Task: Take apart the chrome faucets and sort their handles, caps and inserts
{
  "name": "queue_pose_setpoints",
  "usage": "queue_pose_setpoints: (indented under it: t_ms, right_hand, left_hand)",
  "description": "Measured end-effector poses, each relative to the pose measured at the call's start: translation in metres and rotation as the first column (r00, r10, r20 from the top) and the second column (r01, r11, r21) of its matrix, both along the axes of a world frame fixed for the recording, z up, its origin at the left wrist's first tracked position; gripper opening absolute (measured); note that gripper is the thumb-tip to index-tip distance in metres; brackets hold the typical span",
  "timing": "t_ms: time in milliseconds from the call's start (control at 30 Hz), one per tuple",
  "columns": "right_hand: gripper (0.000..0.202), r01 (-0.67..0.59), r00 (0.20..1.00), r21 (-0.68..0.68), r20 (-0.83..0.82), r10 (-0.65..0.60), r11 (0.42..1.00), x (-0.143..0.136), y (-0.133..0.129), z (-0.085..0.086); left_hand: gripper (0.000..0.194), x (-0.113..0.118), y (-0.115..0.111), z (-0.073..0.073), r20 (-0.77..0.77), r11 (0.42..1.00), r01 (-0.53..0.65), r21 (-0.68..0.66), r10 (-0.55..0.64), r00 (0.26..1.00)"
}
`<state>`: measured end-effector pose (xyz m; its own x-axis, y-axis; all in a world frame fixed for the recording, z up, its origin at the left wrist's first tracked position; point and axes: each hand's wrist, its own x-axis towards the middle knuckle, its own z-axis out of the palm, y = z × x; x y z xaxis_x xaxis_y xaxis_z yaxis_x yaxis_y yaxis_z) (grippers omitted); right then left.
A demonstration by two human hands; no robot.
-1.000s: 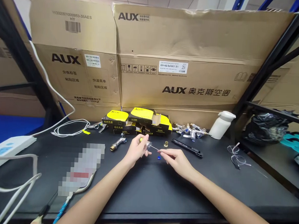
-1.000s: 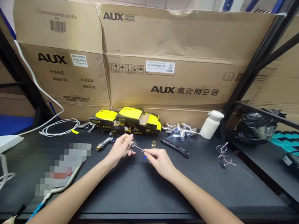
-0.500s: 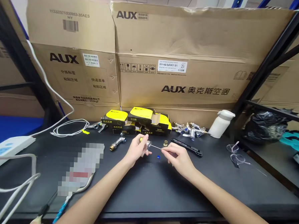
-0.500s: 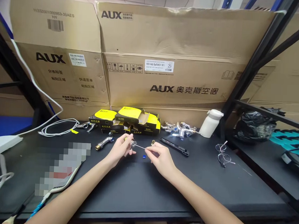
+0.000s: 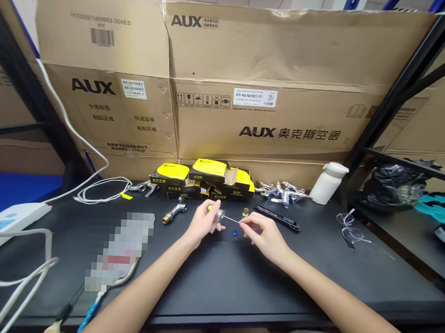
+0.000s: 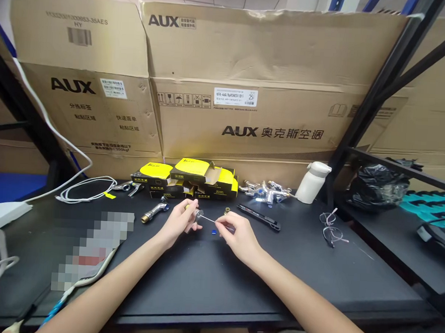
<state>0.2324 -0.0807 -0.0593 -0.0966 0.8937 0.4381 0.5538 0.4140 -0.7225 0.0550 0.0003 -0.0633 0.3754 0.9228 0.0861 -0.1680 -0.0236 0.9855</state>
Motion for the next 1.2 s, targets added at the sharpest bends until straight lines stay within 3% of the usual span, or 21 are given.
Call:
queue_pose_setpoints:
  t_ms: [267,600,867,1200]
  right_hand:
    - [0.013,0.065,0.996,0.189,0.043,-0.074,0.980,0.002,0.002,-0.004]
    - [0.017,0.043,0.997,0.093,0.065,-0.049,0.995,0.003,0.002,-0.001]
    - [0.017,0.073,0.997,0.051,0.001,-0.073,0.996,0.006,0.004,0.002]
    - [0.016,0.095,0.921,-0.020,0.382,-0.080,0.995,0.030,0.017,-0.012]
  left_hand:
    - [0.035,0.001,0.000,-0.001,-0.007,0.999,-0.001,-0.034,0.000,1.000]
    - [0.036,0.001,-0.001,0.002,-0.001,0.997,-0.007,-0.078,0.007,1.000]
    - [0.032,-0.001,0.005,0.000,0.017,0.982,-0.098,-0.159,0.102,0.995]
    - [0.016,-0.008,0.015,-0.001,0.110,0.936,-0.207,-0.285,0.246,0.963]
